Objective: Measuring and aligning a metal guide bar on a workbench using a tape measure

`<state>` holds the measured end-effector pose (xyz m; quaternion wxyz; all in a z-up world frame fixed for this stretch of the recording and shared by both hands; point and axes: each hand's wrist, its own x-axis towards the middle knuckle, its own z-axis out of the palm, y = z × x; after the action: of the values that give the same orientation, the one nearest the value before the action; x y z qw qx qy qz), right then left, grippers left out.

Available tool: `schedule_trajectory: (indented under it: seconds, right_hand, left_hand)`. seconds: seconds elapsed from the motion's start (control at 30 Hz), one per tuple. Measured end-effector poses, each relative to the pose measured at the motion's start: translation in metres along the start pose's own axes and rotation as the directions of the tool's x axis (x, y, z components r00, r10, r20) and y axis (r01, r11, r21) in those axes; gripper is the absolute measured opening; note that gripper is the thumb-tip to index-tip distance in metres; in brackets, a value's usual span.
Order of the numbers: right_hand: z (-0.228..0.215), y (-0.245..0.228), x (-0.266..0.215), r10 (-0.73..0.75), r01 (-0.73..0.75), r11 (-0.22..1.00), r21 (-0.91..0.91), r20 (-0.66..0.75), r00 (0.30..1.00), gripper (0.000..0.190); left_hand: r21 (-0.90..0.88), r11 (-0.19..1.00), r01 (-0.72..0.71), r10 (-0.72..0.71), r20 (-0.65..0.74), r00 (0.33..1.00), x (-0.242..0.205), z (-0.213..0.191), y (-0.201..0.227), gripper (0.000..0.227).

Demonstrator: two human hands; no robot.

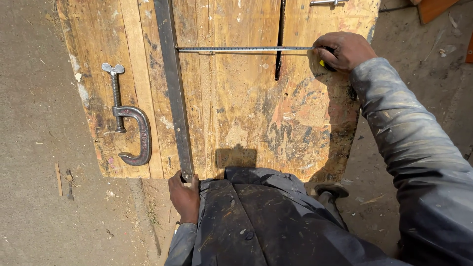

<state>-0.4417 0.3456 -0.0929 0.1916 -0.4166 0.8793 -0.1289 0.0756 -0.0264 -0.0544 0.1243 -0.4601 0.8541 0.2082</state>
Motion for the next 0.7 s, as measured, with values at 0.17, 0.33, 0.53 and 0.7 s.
schedule_trajectory:
  seconds: [0.17,0.33,0.53,0.7]
  right_hand:
    - [0.001,0.005,0.000,0.000,0.000,1.000,0.006,0.004,1.000,0.029]
    - [-0.006,0.000,0.002,0.008,-0.010,0.996,0.084,0.027,1.000,0.028]
    - [-0.004,0.002,0.003,0.035,-0.038,0.997,0.073,0.038,0.999,0.027]
    - [-0.001,0.004,0.004,0.008,-0.010,0.998,0.061,0.028,1.000,0.028]
  left_hand:
    - [0.005,1.000,-0.021,0.021,-0.001,1.000,0.000,0.002,-0.002,0.058]
    - [-0.040,0.999,0.012,-0.012,0.000,1.000,-0.001,-0.001,0.002,0.056]
    - [-0.038,0.999,-0.005,0.005,-0.012,1.000,0.002,0.005,-0.006,0.058]
    - [-0.039,0.999,-0.012,0.011,-0.022,1.000,0.003,0.006,-0.008,0.057]
